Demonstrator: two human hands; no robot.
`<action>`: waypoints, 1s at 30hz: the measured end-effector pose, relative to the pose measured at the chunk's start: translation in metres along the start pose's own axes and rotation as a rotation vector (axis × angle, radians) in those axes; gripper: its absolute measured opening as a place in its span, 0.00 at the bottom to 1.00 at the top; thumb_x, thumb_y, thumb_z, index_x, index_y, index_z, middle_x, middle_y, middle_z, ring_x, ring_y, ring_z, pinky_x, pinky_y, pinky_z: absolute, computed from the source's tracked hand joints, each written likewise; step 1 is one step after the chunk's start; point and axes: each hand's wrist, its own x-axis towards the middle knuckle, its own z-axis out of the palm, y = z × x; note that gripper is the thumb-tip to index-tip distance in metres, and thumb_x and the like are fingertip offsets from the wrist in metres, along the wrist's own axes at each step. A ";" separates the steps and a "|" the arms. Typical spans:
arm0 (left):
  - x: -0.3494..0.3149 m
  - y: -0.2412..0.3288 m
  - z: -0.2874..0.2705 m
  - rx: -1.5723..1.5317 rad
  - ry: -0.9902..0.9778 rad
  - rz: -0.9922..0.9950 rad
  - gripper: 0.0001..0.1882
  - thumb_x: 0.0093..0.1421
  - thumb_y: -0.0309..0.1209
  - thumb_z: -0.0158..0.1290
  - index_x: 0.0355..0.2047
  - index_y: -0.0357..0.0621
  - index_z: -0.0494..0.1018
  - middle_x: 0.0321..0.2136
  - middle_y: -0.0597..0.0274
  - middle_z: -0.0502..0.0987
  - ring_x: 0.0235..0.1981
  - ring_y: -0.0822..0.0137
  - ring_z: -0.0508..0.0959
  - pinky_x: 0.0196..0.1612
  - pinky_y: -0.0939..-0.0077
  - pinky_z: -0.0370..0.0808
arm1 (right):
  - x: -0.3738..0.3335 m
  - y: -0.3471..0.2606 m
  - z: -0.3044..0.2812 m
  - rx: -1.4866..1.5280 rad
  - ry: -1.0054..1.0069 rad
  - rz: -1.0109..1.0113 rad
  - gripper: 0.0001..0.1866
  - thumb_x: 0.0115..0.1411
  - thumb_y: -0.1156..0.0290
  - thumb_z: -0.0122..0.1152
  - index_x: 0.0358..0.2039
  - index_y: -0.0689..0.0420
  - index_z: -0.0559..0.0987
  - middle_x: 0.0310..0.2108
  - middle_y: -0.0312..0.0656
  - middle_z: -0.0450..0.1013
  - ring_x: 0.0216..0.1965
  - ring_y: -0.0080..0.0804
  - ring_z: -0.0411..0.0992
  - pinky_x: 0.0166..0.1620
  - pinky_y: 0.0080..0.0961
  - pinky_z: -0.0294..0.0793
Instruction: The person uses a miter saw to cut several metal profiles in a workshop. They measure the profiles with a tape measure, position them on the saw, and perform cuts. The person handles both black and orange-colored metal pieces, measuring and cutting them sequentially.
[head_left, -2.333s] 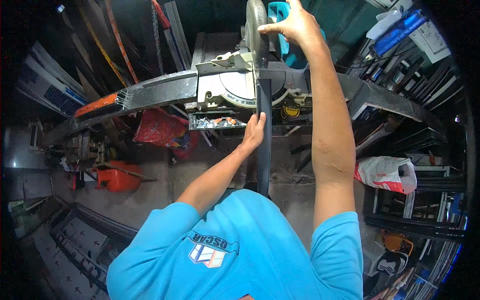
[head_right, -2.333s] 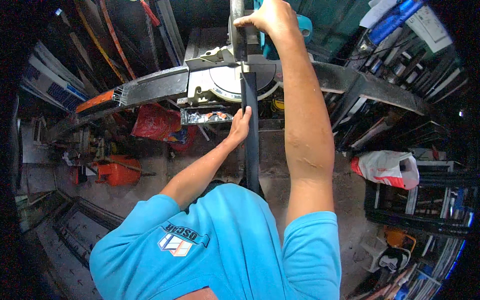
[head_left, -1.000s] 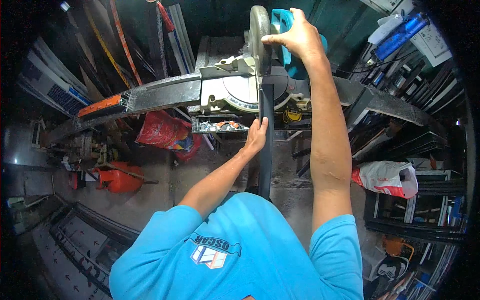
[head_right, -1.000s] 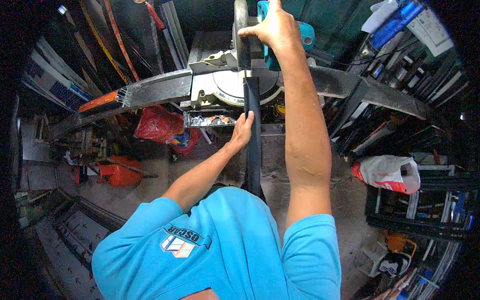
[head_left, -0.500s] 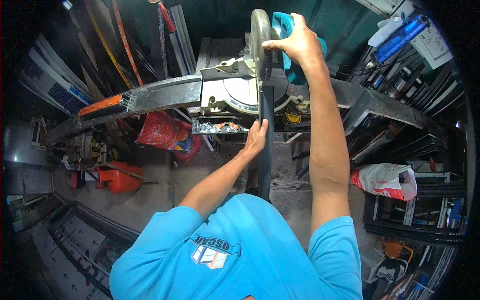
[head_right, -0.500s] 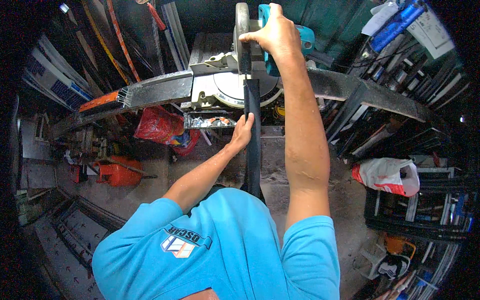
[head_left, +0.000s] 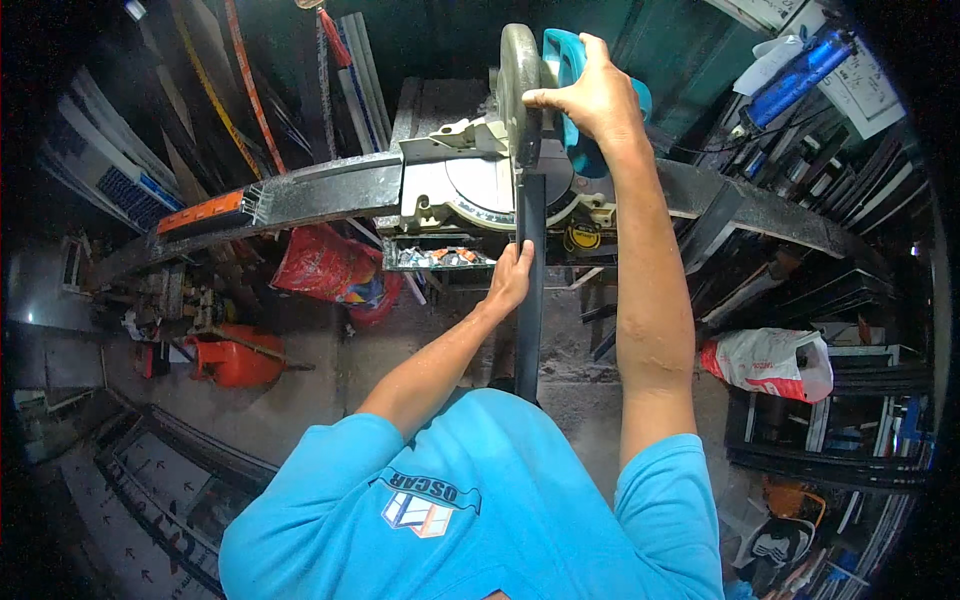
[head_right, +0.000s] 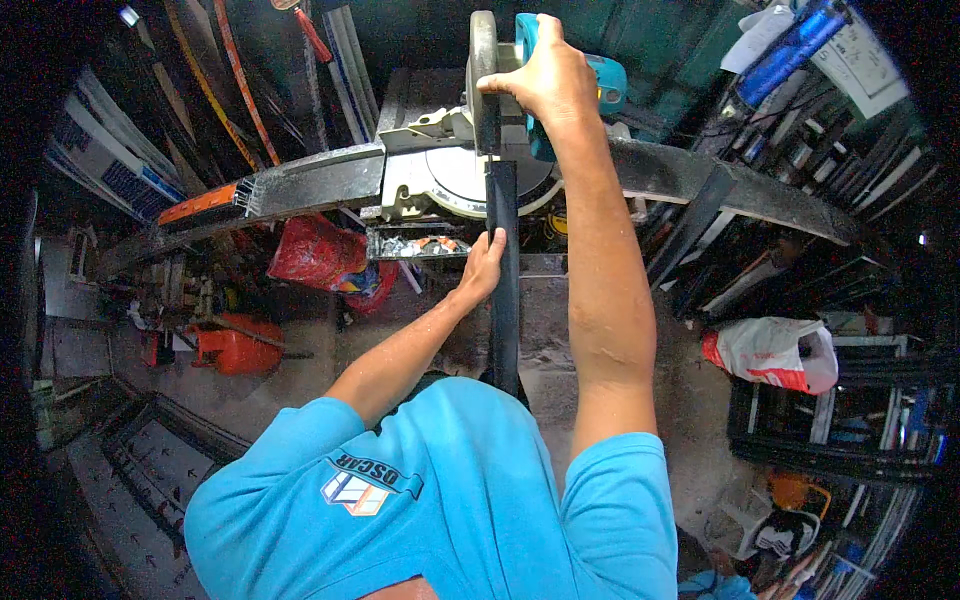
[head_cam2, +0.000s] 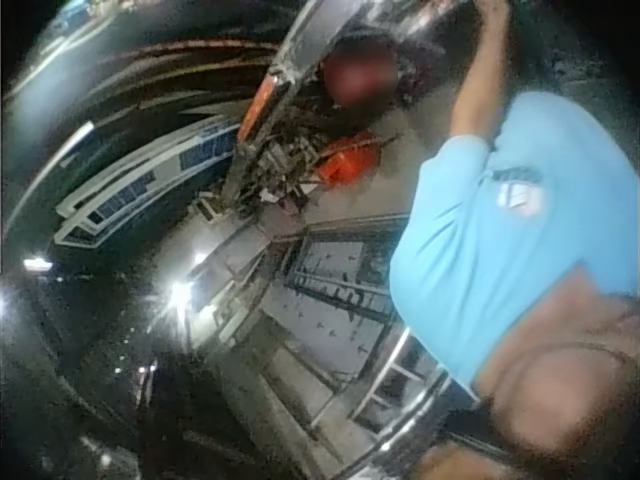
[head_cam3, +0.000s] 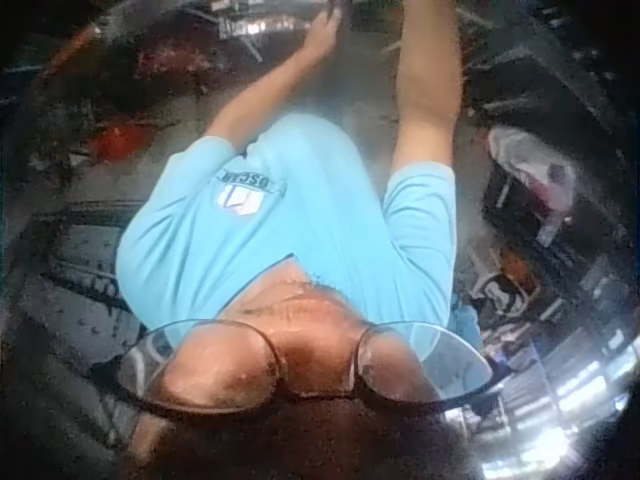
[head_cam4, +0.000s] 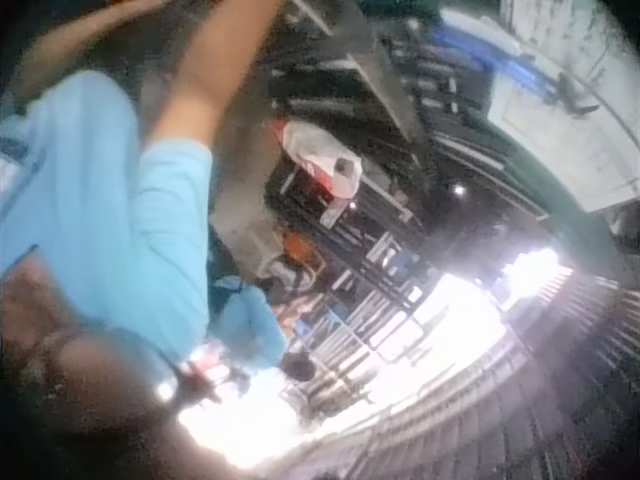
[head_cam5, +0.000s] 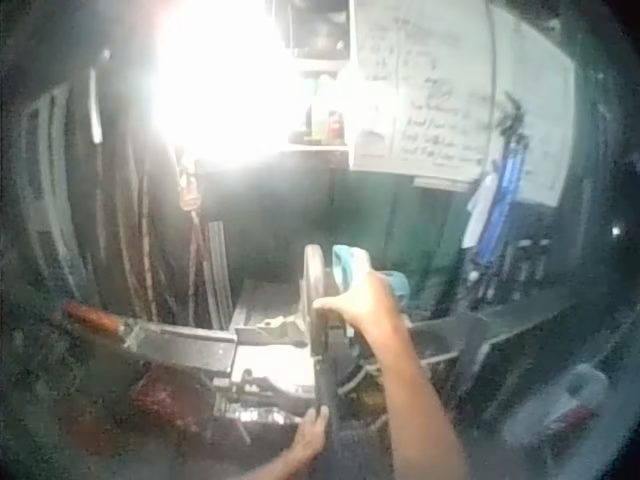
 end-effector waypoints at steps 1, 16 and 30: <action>0.000 0.000 0.000 0.003 0.001 -0.003 0.32 0.73 0.56 0.39 0.34 0.34 0.67 0.27 0.46 0.71 0.32 0.53 0.72 0.41 0.56 0.69 | -0.001 0.000 0.001 0.003 0.005 -0.004 0.57 0.32 0.45 0.85 0.61 0.55 0.67 0.41 0.60 0.80 0.46 0.55 0.80 0.52 0.42 0.79; 0.003 -0.002 -0.001 0.015 -0.005 0.008 0.32 0.73 0.56 0.40 0.33 0.33 0.66 0.28 0.44 0.71 0.33 0.50 0.72 0.42 0.55 0.68 | -0.008 -0.004 -0.003 -0.001 0.004 0.014 0.58 0.33 0.46 0.85 0.62 0.56 0.67 0.42 0.61 0.80 0.46 0.55 0.81 0.52 0.43 0.80; 0.006 -0.003 -0.003 0.078 -0.026 -0.011 0.34 0.73 0.57 0.37 0.36 0.30 0.67 0.32 0.35 0.72 0.38 0.40 0.73 0.46 0.52 0.68 | -0.012 -0.005 -0.003 0.022 -0.030 0.046 0.60 0.33 0.47 0.85 0.65 0.57 0.65 0.44 0.63 0.79 0.48 0.56 0.79 0.53 0.42 0.78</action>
